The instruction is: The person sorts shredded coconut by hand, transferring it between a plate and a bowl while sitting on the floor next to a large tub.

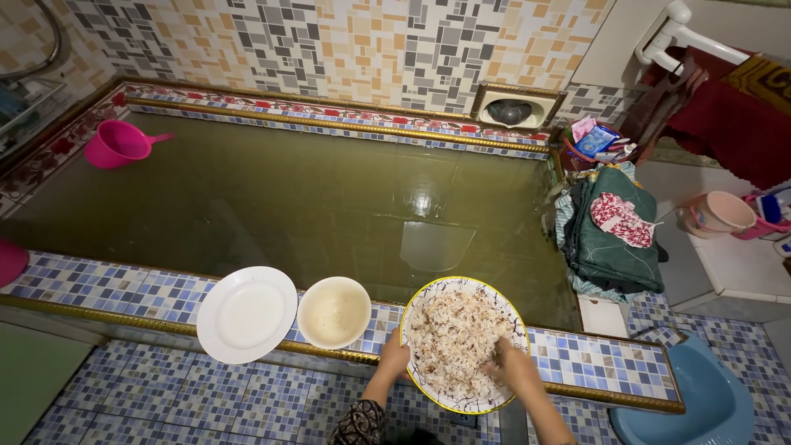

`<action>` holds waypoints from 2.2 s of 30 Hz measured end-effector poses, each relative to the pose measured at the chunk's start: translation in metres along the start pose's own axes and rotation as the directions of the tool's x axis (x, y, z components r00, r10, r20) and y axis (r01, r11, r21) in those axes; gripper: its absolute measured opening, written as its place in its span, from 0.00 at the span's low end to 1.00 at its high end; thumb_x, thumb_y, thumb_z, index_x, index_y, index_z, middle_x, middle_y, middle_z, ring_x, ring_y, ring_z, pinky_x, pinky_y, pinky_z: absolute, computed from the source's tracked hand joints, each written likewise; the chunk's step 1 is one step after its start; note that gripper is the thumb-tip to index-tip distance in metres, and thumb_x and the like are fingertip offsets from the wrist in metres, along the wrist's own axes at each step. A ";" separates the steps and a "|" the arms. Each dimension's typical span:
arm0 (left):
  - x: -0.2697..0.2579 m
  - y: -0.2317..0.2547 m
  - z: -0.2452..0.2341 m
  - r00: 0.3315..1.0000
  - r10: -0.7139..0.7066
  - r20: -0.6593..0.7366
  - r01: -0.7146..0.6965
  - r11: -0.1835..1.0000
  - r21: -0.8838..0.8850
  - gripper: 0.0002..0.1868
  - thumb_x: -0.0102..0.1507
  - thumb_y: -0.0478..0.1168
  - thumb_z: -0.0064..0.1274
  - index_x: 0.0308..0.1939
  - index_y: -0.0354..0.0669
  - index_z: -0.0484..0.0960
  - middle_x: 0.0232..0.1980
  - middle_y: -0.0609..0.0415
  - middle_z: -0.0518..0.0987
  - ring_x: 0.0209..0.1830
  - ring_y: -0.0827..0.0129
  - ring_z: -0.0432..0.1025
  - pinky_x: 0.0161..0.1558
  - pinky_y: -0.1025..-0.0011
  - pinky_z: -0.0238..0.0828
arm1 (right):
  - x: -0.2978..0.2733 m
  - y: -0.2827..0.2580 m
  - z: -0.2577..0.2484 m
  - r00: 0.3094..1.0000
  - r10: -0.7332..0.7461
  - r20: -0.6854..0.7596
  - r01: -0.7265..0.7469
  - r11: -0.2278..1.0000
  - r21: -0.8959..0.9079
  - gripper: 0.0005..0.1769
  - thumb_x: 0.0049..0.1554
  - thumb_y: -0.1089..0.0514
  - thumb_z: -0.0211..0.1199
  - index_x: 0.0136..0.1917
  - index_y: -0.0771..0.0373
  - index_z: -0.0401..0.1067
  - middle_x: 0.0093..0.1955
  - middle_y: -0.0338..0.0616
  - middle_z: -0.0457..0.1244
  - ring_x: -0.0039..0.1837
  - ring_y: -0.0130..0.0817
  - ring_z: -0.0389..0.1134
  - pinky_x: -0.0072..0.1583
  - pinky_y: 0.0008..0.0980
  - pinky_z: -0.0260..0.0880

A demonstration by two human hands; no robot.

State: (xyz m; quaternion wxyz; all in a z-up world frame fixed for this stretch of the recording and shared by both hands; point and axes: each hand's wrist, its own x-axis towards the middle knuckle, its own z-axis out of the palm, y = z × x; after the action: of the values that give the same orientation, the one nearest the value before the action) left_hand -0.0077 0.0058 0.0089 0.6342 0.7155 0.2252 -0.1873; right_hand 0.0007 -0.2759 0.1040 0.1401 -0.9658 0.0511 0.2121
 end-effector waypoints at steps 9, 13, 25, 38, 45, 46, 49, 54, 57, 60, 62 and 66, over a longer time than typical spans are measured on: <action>0.014 -0.016 0.001 1.000 -0.027 -0.004 0.028 0.998 0.050 0.30 0.64 0.32 0.37 0.71 0.57 0.65 0.61 0.46 0.79 0.52 0.51 0.81 0.40 0.55 0.86 | -0.019 0.009 0.069 0.939 -0.261 -0.224 0.247 0.965 -0.088 0.18 0.48 0.61 0.71 0.54 0.55 0.77 0.51 0.47 0.71 0.54 0.43 0.74 0.57 0.38 0.76; 0.024 -0.026 0.005 0.961 0.258 -0.094 -0.231 0.944 0.236 0.30 0.62 0.32 0.43 0.69 0.55 0.68 0.57 0.40 0.82 0.56 0.46 0.77 0.56 0.55 0.75 | 0.004 0.008 0.027 0.979 -0.100 -0.176 0.133 0.973 0.188 0.17 0.55 0.60 0.63 0.59 0.52 0.78 0.43 0.53 0.73 0.46 0.45 0.77 0.54 0.40 0.76; 0.017 -0.025 0.007 0.955 0.245 -0.166 -0.207 0.954 0.215 0.31 0.61 0.31 0.43 0.69 0.55 0.70 0.57 0.40 0.82 0.56 0.46 0.77 0.55 0.55 0.76 | 0.031 -0.031 -0.031 0.990 -0.123 -0.066 0.124 0.992 0.002 0.43 0.48 0.48 0.78 0.74 0.46 0.64 0.63 0.49 0.65 0.65 0.45 0.67 0.67 0.40 0.67; 0.012 -0.021 0.012 0.956 0.239 -0.171 -0.192 0.948 0.253 0.31 0.62 0.30 0.42 0.70 0.53 0.66 0.46 0.36 0.84 0.37 0.45 0.81 0.37 0.55 0.80 | 0.013 -0.030 -0.040 0.977 -0.211 0.005 0.204 0.948 0.246 0.32 0.47 0.52 0.77 0.64 0.49 0.74 0.61 0.42 0.68 0.56 0.42 0.73 0.59 0.36 0.74; 0.013 -0.025 0.007 0.968 0.211 -0.132 -0.190 0.969 0.157 0.32 0.62 0.31 0.43 0.71 0.56 0.66 0.47 0.38 0.85 0.37 0.49 0.83 0.38 0.58 0.82 | 0.065 0.020 -0.044 0.975 -0.222 0.000 0.219 0.965 0.141 0.28 0.50 0.63 0.68 0.65 0.49 0.76 0.53 0.45 0.72 0.53 0.37 0.76 0.59 0.37 0.75; 0.013 -0.025 0.006 0.977 0.179 -0.119 -0.165 0.979 0.118 0.32 0.63 0.31 0.43 0.72 0.56 0.65 0.48 0.39 0.84 0.36 0.50 0.83 0.35 0.58 0.83 | 0.075 0.025 -0.040 0.981 -0.192 -0.006 0.189 0.957 0.219 0.26 0.51 0.63 0.67 0.64 0.52 0.75 0.51 0.46 0.73 0.51 0.36 0.78 0.59 0.36 0.76; 0.011 -0.026 0.003 0.992 0.104 -0.077 -0.102 0.994 0.035 0.33 0.63 0.32 0.42 0.73 0.57 0.64 0.52 0.42 0.83 0.34 0.53 0.84 0.29 0.62 0.84 | 0.098 0.043 -0.035 0.984 -0.167 -0.056 0.172 0.849 0.499 0.18 0.53 0.66 0.61 0.57 0.61 0.79 0.47 0.48 0.75 0.46 0.36 0.80 0.54 0.38 0.80; 0.012 -0.024 -0.001 0.999 0.049 -0.021 -0.048 0.998 0.027 0.32 0.64 0.32 0.41 0.74 0.56 0.63 0.54 0.44 0.83 0.35 0.57 0.83 0.28 0.64 0.83 | 0.110 0.051 -0.034 0.987 -0.117 -0.114 0.161 0.825 0.541 0.17 0.56 0.59 0.58 0.55 0.63 0.82 0.43 0.52 0.76 0.43 0.37 0.78 0.50 0.38 0.80; 0.013 -0.025 -0.001 0.989 0.142 -0.039 -0.139 0.988 0.072 0.32 0.64 0.31 0.42 0.73 0.53 0.63 0.53 0.42 0.83 0.37 0.59 0.83 0.29 0.66 0.83 | 0.110 0.038 -0.021 0.998 0.024 -0.055 -0.010 0.970 0.245 0.21 0.58 0.50 0.63 0.64 0.54 0.78 0.42 0.53 0.75 0.43 0.41 0.78 0.52 0.36 0.77; 0.012 -0.024 0.000 0.995 0.103 -0.019 -0.102 0.994 0.037 0.32 0.64 0.31 0.41 0.73 0.54 0.63 0.54 0.44 0.82 0.37 0.57 0.83 0.29 0.63 0.83 | 0.111 0.017 0.000 0.999 -0.037 -0.019 0.041 0.949 0.314 0.28 0.58 0.42 0.67 0.68 0.53 0.72 0.49 0.58 0.73 0.49 0.48 0.76 0.54 0.37 0.74; 0.014 -0.021 -0.002 0.996 0.083 -0.014 -0.082 0.995 0.053 0.32 0.63 0.30 0.41 0.73 0.54 0.63 0.53 0.43 0.82 0.37 0.55 0.83 0.31 0.62 0.84 | 0.114 0.000 0.018 0.937 -0.286 -0.199 0.335 0.897 0.288 0.31 0.55 0.41 0.75 0.65 0.57 0.74 0.60 0.56 0.69 0.59 0.43 0.70 0.58 0.39 0.69; 0.017 -0.023 0.002 0.990 0.127 -0.062 -0.115 0.978 0.175 0.31 0.63 0.30 0.42 0.71 0.52 0.63 0.51 0.39 0.83 0.38 0.53 0.83 0.35 0.61 0.83 | 0.118 -0.006 0.015 0.973 -0.111 0.203 -0.064 0.715 0.696 0.30 0.49 0.51 0.75 0.64 0.57 0.74 0.62 0.49 0.69 0.61 0.40 0.70 0.53 0.36 0.73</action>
State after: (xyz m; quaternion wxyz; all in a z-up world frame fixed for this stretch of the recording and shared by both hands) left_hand -0.0063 0.0074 -0.0198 0.5722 0.7859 0.1873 -0.1407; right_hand 0.1028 -0.2704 0.0420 0.5018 -0.8106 0.0983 0.2856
